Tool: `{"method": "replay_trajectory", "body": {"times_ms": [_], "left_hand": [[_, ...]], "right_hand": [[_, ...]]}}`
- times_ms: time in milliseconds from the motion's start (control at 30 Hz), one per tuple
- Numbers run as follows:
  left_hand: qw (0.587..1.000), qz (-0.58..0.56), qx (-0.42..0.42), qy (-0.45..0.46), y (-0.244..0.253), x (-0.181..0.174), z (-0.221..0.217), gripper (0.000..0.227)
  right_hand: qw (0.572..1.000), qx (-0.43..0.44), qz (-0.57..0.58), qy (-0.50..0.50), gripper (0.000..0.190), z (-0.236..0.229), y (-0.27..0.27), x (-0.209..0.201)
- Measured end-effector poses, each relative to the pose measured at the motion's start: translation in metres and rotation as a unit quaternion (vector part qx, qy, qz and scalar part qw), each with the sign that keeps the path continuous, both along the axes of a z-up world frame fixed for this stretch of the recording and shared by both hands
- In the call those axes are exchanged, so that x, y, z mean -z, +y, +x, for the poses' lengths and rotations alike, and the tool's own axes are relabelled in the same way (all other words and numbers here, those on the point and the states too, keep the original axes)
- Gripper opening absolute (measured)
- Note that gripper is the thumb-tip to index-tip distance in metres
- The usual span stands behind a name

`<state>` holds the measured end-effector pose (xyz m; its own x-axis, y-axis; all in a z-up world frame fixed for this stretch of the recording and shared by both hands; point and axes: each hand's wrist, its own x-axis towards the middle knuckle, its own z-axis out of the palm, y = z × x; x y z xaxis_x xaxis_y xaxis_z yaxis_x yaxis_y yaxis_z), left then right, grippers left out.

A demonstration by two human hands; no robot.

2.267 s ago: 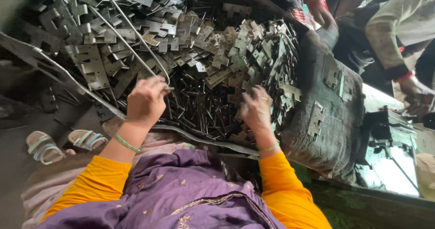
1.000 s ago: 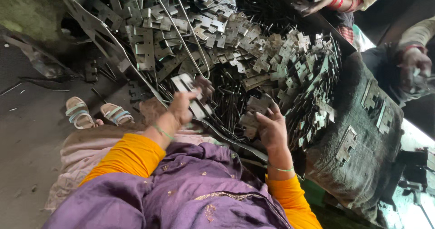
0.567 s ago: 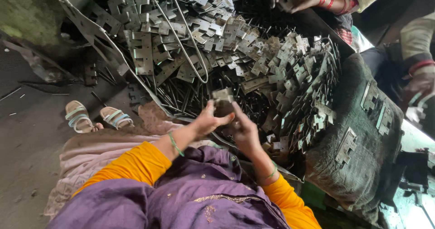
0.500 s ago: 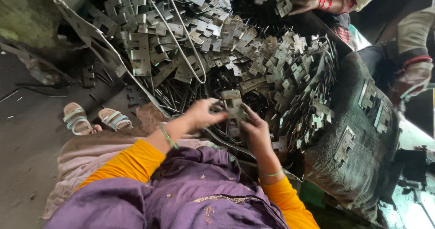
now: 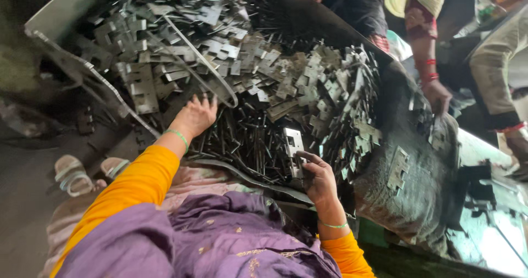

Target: The person sorts small metal parts from a large pile, picking them up by hand and placing them into a separate container. The task involves repetitive handling of individual metal pieces.

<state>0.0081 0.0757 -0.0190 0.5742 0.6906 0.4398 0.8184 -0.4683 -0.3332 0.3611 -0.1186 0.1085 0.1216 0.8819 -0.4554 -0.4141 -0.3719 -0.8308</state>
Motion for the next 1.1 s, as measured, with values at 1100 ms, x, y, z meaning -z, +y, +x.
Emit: {"method": "replay_trajectory", "body": {"times_ms": [1100], "left_hand": [[0.945,-0.252,0.21,0.006,-0.089,-0.07,0.021,0.041]], "right_hand": [[0.516,0.09,-0.17,-0.835,0.04,0.286,-0.037,-0.024]]}}
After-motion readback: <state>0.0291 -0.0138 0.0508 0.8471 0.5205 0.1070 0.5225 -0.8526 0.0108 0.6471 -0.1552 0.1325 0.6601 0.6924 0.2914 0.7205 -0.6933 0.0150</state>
